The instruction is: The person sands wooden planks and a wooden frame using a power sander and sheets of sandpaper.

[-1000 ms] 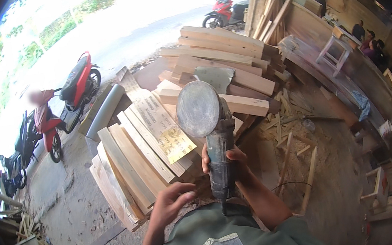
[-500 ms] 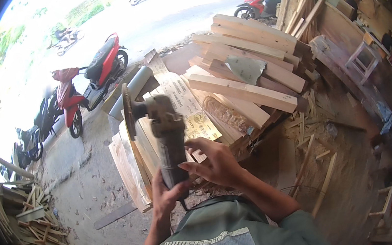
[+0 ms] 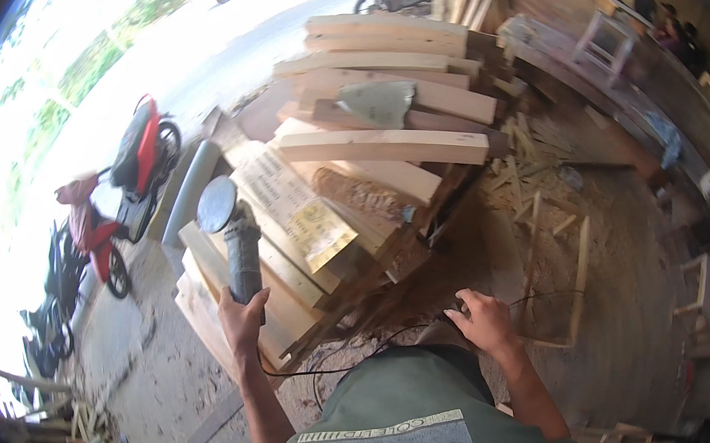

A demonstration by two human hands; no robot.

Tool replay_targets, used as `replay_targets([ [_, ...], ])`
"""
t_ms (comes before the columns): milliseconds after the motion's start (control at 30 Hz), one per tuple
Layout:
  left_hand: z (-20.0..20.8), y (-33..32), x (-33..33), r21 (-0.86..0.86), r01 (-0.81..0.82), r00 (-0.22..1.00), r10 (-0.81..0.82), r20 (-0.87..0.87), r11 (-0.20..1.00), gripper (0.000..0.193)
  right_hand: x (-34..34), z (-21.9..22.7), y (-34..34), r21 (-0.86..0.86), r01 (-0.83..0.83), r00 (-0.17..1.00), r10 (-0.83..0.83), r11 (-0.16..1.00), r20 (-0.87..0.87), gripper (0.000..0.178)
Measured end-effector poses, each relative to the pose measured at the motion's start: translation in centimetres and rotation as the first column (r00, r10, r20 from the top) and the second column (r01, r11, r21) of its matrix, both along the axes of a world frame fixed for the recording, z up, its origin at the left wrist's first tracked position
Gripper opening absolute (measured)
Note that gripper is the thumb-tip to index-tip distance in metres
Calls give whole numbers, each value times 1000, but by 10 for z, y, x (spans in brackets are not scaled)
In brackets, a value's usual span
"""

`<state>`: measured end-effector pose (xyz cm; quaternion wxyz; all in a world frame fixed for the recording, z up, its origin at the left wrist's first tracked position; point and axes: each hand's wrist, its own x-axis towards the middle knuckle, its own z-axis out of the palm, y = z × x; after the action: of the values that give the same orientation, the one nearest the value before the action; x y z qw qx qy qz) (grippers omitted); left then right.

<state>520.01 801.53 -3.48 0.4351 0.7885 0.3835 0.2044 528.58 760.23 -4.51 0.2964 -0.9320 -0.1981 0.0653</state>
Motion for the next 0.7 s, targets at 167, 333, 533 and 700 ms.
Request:
replay_targets([
  [167, -51, 30, 16, -188, 99, 982, -66, 175, 977, 36, -9, -16, -31, -67, 73, 996, -76, 995, -41, 41],
  [333, -27, 6, 27, -316, 87, 990, -47, 132, 945, 36, -6, -42, -48, -120, 7, 1000, -9, 993, -15, 39],
  [533, -41, 11, 42, -277, 166, 986, -158, 51, 946, 38, -15, -79, -75, -140, -61, 986, 37, 988, -165, 43],
  [700, -47, -2, 62, 84, 70, 994, -63, -92, 994, 59, -38, -116, -134, -149, 30, 958, -71, 988, -278, 42],
])
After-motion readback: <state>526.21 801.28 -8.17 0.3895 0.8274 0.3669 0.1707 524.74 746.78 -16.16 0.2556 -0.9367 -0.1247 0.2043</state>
